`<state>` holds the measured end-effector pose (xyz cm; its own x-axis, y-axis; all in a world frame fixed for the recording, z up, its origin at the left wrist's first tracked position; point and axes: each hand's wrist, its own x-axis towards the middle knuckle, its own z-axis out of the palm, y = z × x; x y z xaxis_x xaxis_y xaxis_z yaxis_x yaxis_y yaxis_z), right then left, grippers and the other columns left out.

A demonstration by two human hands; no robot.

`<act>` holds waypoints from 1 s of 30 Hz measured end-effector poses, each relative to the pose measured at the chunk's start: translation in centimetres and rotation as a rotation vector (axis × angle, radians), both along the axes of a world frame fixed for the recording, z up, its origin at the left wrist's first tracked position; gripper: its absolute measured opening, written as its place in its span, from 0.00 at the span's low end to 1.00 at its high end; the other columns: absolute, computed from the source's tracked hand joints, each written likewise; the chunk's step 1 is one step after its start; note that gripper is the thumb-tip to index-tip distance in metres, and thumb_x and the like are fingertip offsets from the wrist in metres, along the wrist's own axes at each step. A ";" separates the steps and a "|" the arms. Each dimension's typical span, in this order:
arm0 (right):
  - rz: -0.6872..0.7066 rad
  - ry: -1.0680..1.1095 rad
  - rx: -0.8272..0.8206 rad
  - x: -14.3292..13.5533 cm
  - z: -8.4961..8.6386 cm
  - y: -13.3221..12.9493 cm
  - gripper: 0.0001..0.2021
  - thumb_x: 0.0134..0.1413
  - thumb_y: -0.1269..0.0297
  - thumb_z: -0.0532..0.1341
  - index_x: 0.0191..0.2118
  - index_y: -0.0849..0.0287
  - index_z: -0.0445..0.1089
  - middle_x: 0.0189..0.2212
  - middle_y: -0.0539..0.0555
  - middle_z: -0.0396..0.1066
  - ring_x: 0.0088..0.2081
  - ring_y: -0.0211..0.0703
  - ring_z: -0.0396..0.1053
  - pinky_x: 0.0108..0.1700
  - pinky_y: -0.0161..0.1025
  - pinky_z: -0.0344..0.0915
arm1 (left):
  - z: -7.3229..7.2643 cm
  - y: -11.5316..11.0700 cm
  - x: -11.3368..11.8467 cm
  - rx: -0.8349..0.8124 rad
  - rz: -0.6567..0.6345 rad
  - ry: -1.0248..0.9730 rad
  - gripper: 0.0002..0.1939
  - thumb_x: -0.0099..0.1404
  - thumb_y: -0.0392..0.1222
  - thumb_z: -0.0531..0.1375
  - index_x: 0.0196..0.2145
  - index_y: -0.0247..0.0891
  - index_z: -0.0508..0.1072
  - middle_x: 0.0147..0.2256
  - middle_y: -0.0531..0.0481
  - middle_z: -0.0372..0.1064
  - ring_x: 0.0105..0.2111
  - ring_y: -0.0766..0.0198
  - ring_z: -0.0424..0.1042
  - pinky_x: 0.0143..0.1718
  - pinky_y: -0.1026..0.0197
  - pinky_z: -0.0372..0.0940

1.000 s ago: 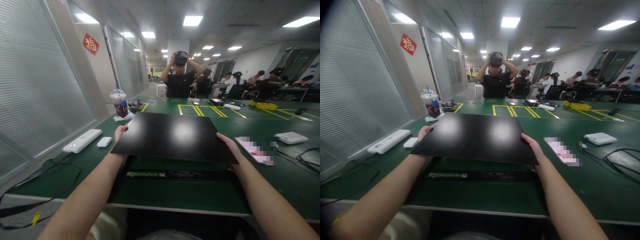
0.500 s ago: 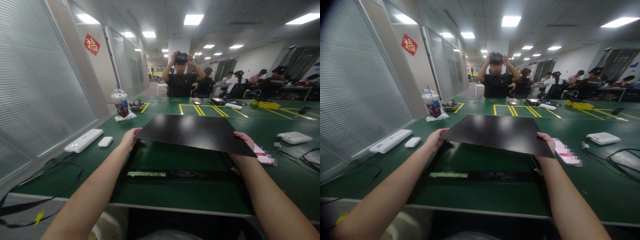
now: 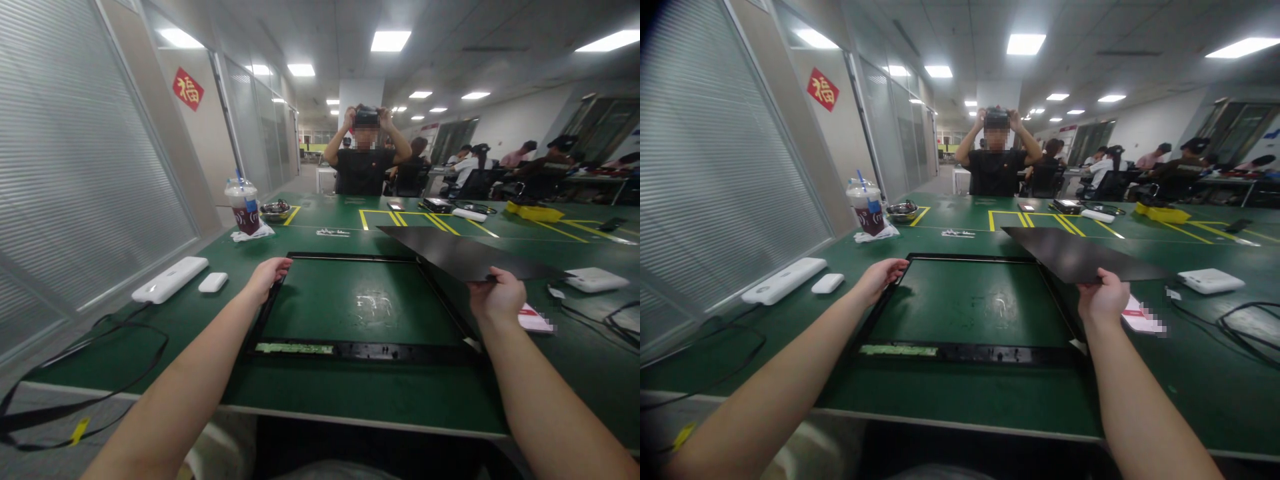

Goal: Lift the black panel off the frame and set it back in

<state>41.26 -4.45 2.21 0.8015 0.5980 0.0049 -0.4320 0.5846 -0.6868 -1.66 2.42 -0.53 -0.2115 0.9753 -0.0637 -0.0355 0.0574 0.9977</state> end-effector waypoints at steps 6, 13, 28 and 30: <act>-0.147 -0.069 -0.038 2.0 -1.0 0.7 0.15 0.37 0.77 0.52 0.34 0.54 0.54 0.24 0.44 0.63 0.26 0.37 0.68 0.24 0.35 0.71 | -0.4 0.3 -0.1 0.017 -0.025 0.057 0.12 0.47 0.46 0.62 0.27 0.36 0.79 0.35 0.44 0.76 0.29 0.64 0.67 0.28 0.64 0.58; -0.226 -0.062 -0.147 2.9 -1.5 0.9 0.14 0.41 0.77 0.53 0.35 0.53 0.57 0.24 0.43 0.63 0.24 0.35 0.66 0.23 0.32 0.71 | -0.7 0.5 -0.2 0.032 -0.047 0.118 0.13 0.49 0.47 0.60 0.28 0.36 0.79 0.36 0.44 0.77 0.30 0.63 0.67 0.30 0.63 0.58; -0.038 0.255 -0.393 3.9 -2.8 1.3 0.09 0.46 0.78 0.53 0.32 0.57 0.63 0.30 0.48 0.70 0.26 0.36 0.70 0.28 0.37 0.74 | -0.7 0.1 0.1 0.071 -0.075 0.198 0.12 0.49 0.48 0.61 0.27 0.38 0.79 0.34 0.44 0.77 0.30 0.62 0.67 0.30 0.62 0.59; 0.046 0.229 -0.370 4.2 -3.3 1.3 0.10 0.47 0.77 0.53 0.34 0.56 0.64 0.31 0.49 0.72 0.26 0.37 0.70 0.30 0.41 0.75 | -0.7 0.1 0.1 0.082 -0.080 0.208 0.12 0.50 0.48 0.61 0.27 0.38 0.79 0.34 0.44 0.77 0.30 0.61 0.68 0.30 0.62 0.60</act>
